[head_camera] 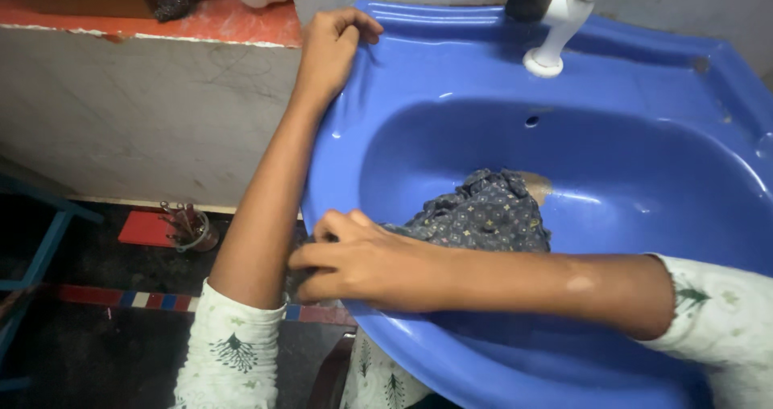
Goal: The person cleans a blue bathroom sink using a patterned cloth by hand, wiping the basin, the faucet, and the drain area.
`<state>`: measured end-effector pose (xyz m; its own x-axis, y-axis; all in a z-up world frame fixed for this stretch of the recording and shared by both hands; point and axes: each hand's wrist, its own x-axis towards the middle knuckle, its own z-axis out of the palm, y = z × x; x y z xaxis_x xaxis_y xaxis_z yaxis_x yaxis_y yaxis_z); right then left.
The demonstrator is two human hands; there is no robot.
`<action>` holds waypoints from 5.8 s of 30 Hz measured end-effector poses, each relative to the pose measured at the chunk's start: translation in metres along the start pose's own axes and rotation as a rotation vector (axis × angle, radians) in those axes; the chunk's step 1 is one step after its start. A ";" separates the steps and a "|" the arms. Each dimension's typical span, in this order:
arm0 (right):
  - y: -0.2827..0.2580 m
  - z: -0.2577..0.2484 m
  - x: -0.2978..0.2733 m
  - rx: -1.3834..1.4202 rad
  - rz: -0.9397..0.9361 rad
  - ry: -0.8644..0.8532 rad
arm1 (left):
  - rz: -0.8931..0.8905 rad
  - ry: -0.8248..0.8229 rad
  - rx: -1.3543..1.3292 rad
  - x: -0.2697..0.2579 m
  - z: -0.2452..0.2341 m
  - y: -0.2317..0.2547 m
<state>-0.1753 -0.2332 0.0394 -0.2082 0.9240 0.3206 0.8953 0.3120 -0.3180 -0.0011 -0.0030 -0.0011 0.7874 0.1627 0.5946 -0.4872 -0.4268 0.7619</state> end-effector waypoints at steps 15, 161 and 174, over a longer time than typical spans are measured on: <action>-0.014 0.012 -0.121 0.363 0.333 0.205 | 0.019 -0.014 -0.033 0.001 -0.001 -0.007; 0.054 0.002 -0.137 0.748 0.312 -0.783 | 0.251 -0.425 0.730 -0.005 0.132 0.071; 0.050 -0.002 -0.134 0.724 0.349 -0.810 | 0.232 -0.437 0.712 -0.006 0.130 0.074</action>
<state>-0.1019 -0.3416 -0.0179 -0.4213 0.7741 -0.4726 0.5712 -0.1783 -0.8012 0.0076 -0.1511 0.0182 0.8432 -0.2915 0.4516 -0.4158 -0.8862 0.2045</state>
